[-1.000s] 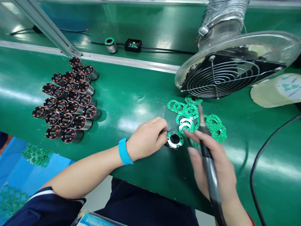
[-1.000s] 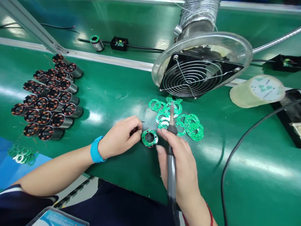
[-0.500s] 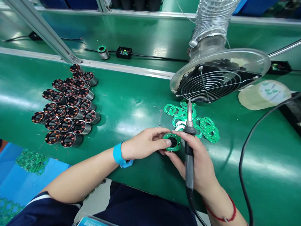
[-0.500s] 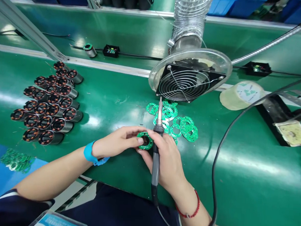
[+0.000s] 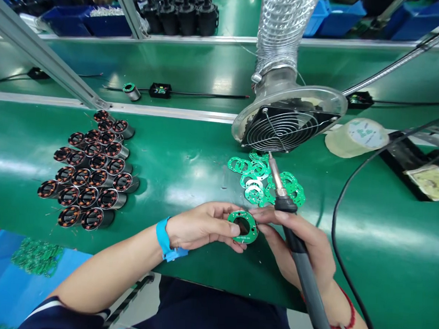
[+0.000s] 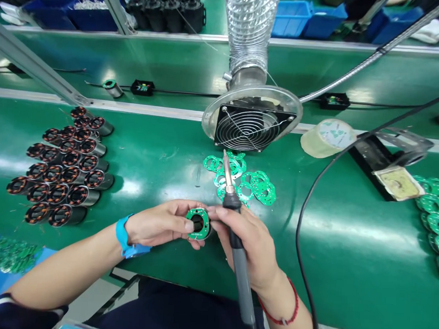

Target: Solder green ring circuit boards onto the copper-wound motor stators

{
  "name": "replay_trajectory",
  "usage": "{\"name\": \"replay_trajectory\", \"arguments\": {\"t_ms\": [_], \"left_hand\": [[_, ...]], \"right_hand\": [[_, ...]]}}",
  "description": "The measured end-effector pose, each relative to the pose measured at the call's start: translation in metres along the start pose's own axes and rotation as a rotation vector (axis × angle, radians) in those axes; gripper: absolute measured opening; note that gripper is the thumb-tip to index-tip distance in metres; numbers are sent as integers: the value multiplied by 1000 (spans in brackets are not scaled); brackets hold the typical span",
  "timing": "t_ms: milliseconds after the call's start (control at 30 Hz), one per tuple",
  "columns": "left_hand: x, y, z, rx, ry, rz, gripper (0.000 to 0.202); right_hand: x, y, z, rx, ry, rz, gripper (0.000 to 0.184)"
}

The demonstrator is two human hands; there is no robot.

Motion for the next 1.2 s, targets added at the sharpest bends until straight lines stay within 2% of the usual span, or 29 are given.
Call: {"name": "replay_trajectory", "arguments": {"t_ms": [100, 167, 333, 433, 533, 633, 700, 767, 900, 1000, 1100, 1200], "left_hand": [[0, 1, 0, 35, -23, 47, 45], [-1, -2, 1, 109, -57, 139, 42], [0, -8, -1, 372, -115, 514, 40], [2, -11, -7, 556, -223, 857, 38], [11, -18, -16, 873, -298, 1300, 35], [17, -20, -25, 1217, -334, 1616, 42], [18, -19, -28, 1361, -351, 1750, 44], [17, -18, -30, 1429, -339, 1840, 43], [19, -20, -33, 1431, -422, 1790, 41], [19, -21, -30, 1265, -395, 1609, 41], [15, -20, -23, 976, -338, 1339, 41], [6, -16, -14, 694, -312, 1004, 40]], "right_hand": [[-2, 1, 1, -59, 22, -41, 64], [-3, 1, -1, -103, 41, -85, 63], [-3, -3, -4, -173, 95, -267, 45], [-1, -1, -2, -186, 58, -386, 34], [4, 2, 1, -99, 10, -412, 31], [9, 7, 2, 52, -58, -311, 32], [10, 9, 3, 174, -78, -186, 33], [12, 7, 3, 353, -41, -1, 30], [21, -5, -1, 700, 105, 548, 28], [27, -12, -4, 782, 127, 767, 33], [26, -18, -6, 750, 75, 652, 32], [18, -20, -8, 655, -18, 339, 31]]}}
Point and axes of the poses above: each hand's wrist, its own z-axis towards the middle knuckle, its own x-axis out of the palm, y = z × x, the point moved 4 cm from there along z, towards the middle knuckle, and after that the axes turned 12 degrees about x, right-handed, at the moved point
